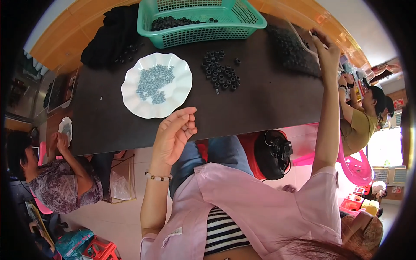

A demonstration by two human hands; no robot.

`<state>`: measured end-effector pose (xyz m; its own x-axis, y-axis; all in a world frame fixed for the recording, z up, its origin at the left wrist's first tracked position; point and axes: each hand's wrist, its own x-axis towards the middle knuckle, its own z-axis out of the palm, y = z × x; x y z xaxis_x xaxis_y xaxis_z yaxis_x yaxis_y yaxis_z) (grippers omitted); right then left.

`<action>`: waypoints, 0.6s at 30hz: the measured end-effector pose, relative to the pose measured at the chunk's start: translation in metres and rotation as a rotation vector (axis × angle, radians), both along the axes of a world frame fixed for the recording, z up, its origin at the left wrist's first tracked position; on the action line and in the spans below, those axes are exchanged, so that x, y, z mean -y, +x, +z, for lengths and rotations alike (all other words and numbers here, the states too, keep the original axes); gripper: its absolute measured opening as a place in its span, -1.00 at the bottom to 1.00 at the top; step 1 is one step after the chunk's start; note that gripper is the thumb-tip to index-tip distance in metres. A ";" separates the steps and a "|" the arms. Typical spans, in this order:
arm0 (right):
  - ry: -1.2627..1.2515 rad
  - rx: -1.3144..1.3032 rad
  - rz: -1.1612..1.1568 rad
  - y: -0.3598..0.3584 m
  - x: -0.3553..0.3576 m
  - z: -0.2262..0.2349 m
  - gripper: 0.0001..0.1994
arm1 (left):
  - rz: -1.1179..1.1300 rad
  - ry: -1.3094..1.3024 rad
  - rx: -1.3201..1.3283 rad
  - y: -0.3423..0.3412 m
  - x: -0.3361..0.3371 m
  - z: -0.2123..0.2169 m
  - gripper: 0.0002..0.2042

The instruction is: Assembling small black plastic rings by manually inserting tiny silver pins or beads into them.

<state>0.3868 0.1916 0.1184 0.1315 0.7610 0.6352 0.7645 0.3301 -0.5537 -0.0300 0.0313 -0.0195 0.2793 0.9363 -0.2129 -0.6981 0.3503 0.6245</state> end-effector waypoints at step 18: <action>-0.153 0.252 0.370 -0.114 0.004 -0.082 -0.78 | -0.022 0.014 -0.099 0.008 0.002 0.003 -0.76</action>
